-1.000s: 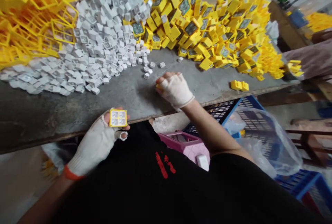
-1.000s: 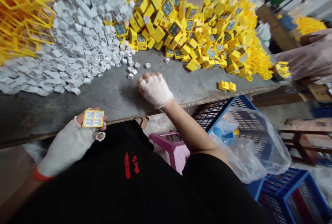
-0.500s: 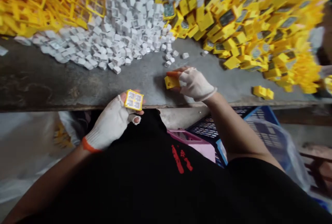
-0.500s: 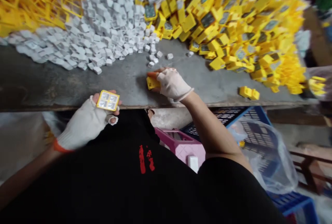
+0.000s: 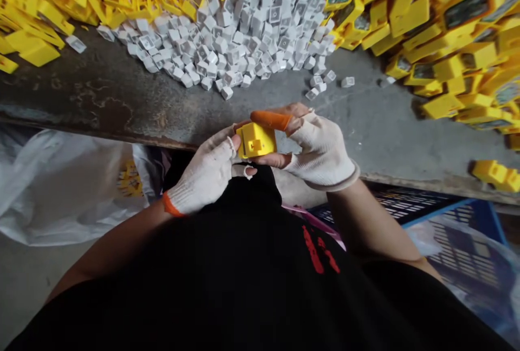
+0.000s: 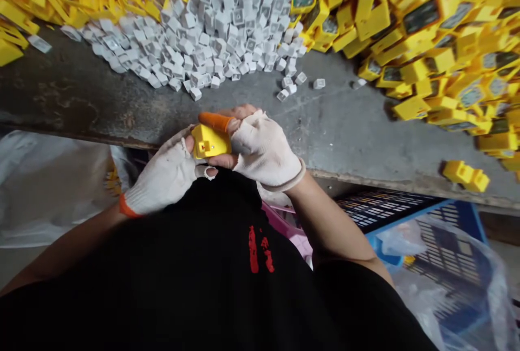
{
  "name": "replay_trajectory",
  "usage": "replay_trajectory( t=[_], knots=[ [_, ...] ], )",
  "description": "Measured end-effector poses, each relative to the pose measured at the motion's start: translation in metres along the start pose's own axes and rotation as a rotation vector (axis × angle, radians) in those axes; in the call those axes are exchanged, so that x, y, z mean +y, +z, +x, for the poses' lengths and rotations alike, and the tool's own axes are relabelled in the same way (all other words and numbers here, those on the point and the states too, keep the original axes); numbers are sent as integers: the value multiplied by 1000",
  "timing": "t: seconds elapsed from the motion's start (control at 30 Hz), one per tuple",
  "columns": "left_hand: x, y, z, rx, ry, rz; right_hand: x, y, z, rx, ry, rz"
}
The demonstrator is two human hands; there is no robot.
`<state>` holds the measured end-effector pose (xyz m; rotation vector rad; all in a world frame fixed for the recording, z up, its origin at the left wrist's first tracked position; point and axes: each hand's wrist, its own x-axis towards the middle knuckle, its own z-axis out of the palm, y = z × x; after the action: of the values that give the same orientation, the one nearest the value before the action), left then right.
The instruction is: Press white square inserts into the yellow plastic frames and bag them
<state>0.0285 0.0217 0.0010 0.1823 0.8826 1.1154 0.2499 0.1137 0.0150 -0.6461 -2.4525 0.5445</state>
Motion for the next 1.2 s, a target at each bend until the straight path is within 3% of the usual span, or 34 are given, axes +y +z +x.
replay_trajectory(
  t=[0.17, 0.47, 0.57, 0.67, 0.77, 0.87, 0.97, 1.1, 1.2],
  knots=[
    [-1, 1, -1, -13, 49, 14, -3, 3, -5, -5, 39, 60],
    [-5, -2, -6, -84, 197, 106, -10, -1, -3, 65, -101, -51],
    [-7, -4, -9, -80, 221, 147, -13, 0, -2, 126, -208, -63],
    [-7, -7, -14, -53, 242, 200, -15, 5, -5, 140, -215, -46],
    [1, -10, -19, -35, 285, 381, -23, 15, -8, 91, -137, -121],
    [15, -8, -22, 101, 390, 737, -31, 35, -2, -53, -20, -214],
    [26, -9, -21, 253, 458, 921, -20, 53, 16, -161, 179, 46],
    [30, -23, -15, 285, 525, 989, 4, 45, 40, -130, 513, 796],
    [31, -35, -14, 266, 627, 1068, -1, 37, 47, -95, 521, 1066]
  ],
)
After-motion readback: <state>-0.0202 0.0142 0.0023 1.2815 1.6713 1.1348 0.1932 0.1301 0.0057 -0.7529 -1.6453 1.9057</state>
